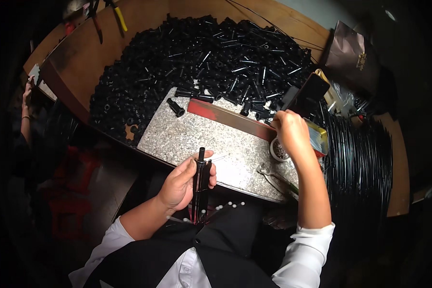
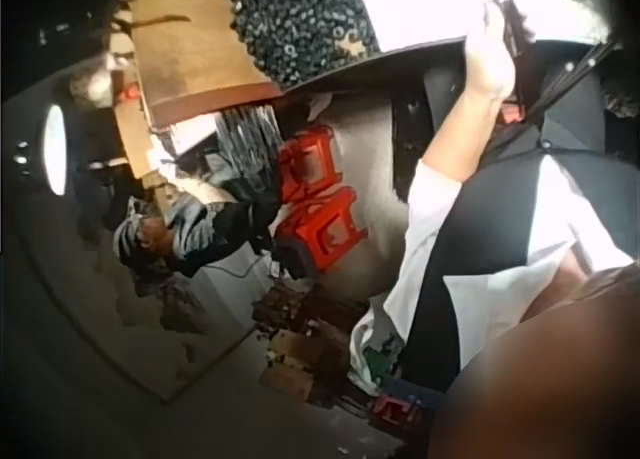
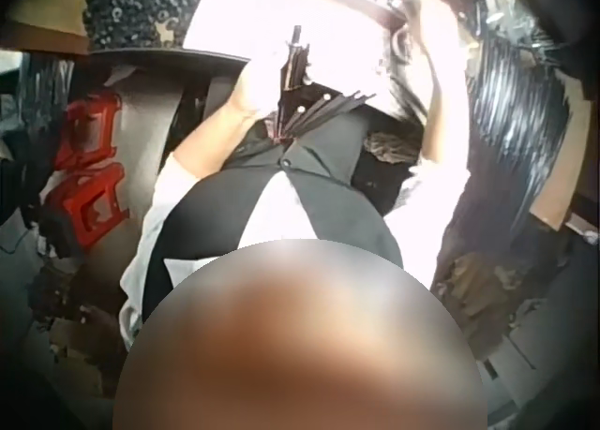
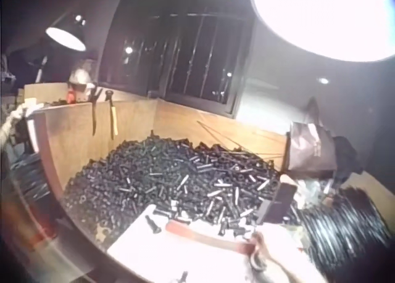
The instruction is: Assembling electrical connectors by inserting wires into housings and using hand tools to secure components.
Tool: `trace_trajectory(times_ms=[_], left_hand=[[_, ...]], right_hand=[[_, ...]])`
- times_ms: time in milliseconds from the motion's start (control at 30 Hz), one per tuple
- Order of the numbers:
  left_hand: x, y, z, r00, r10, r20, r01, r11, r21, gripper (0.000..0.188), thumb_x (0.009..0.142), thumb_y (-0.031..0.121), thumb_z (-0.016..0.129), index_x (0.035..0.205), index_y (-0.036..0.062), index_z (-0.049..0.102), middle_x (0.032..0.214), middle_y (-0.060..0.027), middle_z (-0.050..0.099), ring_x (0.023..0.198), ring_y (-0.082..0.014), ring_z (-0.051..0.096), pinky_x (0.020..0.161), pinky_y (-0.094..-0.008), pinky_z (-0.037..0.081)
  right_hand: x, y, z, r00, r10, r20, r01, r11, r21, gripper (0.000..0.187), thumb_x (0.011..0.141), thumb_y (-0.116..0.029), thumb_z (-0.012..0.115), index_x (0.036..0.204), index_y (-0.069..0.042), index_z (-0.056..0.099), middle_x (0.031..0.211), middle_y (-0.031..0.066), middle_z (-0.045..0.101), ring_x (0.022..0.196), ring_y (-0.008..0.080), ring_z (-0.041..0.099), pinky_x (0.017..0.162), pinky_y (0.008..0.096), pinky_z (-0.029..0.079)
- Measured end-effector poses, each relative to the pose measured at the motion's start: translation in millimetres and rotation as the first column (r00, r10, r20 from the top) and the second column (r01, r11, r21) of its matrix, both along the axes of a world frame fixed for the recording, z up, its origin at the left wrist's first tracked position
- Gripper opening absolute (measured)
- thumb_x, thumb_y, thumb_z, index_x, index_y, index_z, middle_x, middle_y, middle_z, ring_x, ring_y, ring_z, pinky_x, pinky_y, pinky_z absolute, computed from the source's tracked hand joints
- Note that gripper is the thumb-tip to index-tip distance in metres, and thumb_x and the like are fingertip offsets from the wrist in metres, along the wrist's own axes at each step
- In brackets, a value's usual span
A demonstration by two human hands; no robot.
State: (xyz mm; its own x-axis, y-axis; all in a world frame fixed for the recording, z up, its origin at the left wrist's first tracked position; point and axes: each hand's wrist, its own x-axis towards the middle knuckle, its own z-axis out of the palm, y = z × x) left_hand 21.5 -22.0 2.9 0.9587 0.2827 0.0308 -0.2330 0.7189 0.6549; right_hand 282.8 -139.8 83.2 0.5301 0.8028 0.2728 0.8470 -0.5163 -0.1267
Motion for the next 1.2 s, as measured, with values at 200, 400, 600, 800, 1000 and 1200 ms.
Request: trace_trajectory(times_ms=[200, 400, 600, 800, 1000, 1200], left_hand=[[2, 2, -1, 1.0, -0.019, 0.018, 0.018, 0.998, 0.063, 0.05, 0.103, 0.032, 0.035, 0.136, -0.0049, 0.038, 0.104, -0.008, 0.056, 0.093, -0.0141, 0.056, 0.082, -0.0292, 0.047], [0, 4, -3, 1.0, 0.009, -0.011, -0.009, 0.999, 0.041, 0.047, 0.103, 0.03, 0.035, 0.134, -0.004, 0.041, 0.105, -0.0077, 0.057, 0.094, -0.0135, 0.056, 0.083, -0.028, 0.047], [3, -3, 0, 0.999, 0.019, -0.031, -0.016, 0.997, 0.081, 0.045, 0.102, 0.03, 0.037, 0.132, -0.0026, 0.044, 0.103, -0.0067, 0.058, 0.092, -0.0118, 0.056, 0.082, -0.0271, 0.047], [3, -5, 2, 0.999, 0.038, -0.022, -0.036, 0.995, 0.09, 0.044, 0.102, 0.031, 0.038, 0.131, -0.001, 0.047, 0.102, -0.0058, 0.058, 0.091, -0.0115, 0.056, 0.082, -0.0269, 0.048], [2, -7, -1, 0.998, 0.06, 0.013, -0.061, 0.992, 0.112, 0.04, 0.102, 0.03, 0.038, 0.125, 0.0, 0.051, 0.101, -0.0062, 0.059, 0.09, -0.0124, 0.057, 0.081, -0.0276, 0.048], [1, -5, -4, 0.998, 0.054, 0.02, -0.056, 0.99, 0.13, 0.038, 0.102, 0.03, 0.039, 0.119, 0.0002, 0.055, 0.102, -0.0064, 0.06, 0.09, -0.0123, 0.058, 0.081, -0.028, 0.048]], right_hand=[[55, 13, -32, 0.995, -0.045, 0.087, 0.071, 0.947, -0.314, 0.017, 0.074, -0.013, 0.069, 0.085, 0.0, 0.068, 0.091, 0.019, 0.065, 0.088, 0.0364, 0.062, 0.079, 0.042, 0.05], [3, 22, 0, 0.983, 0.06, 0.174, -0.062, 0.998, 0.006, 0.025, 0.076, -0.005, 0.069, 0.096, 0.003, 0.057, 0.088, 0.0198, 0.06, 0.085, 0.0373, 0.061, 0.079, 0.0411, 0.049], [-64, 34, 21, 0.274, 0.522, -0.808, 0.08, 0.825, 0.56, 0.04, 0.089, -0.007, 0.061, 0.125, 0.001, 0.045, 0.1, 0.0125, 0.063, 0.078, 0.0118, 0.061, 0.07, 0.024, 0.052], [-87, 40, 17, 0.063, 0.458, -0.887, 0.096, 0.882, 0.462, 0.043, 0.089, -0.009, 0.062, 0.128, 0.0, 0.046, 0.103, 0.0136, 0.064, 0.087, 0.0152, 0.063, 0.074, 0.0268, 0.052], [-95, 42, 19, 0.027, 0.449, -0.893, 0.036, 0.892, 0.45, 0.042, 0.089, -0.008, 0.061, 0.128, -0.001, 0.045, 0.107, 0.0141, 0.063, 0.091, 0.0165, 0.063, 0.077, 0.0278, 0.052], [-103, 43, 25, 0.146, 0.456, -0.878, -0.021, 0.889, 0.458, 0.038, 0.09, -0.006, 0.058, 0.125, -0.001, 0.045, 0.109, 0.0133, 0.062, 0.093, 0.0146, 0.061, 0.079, 0.0285, 0.051]])
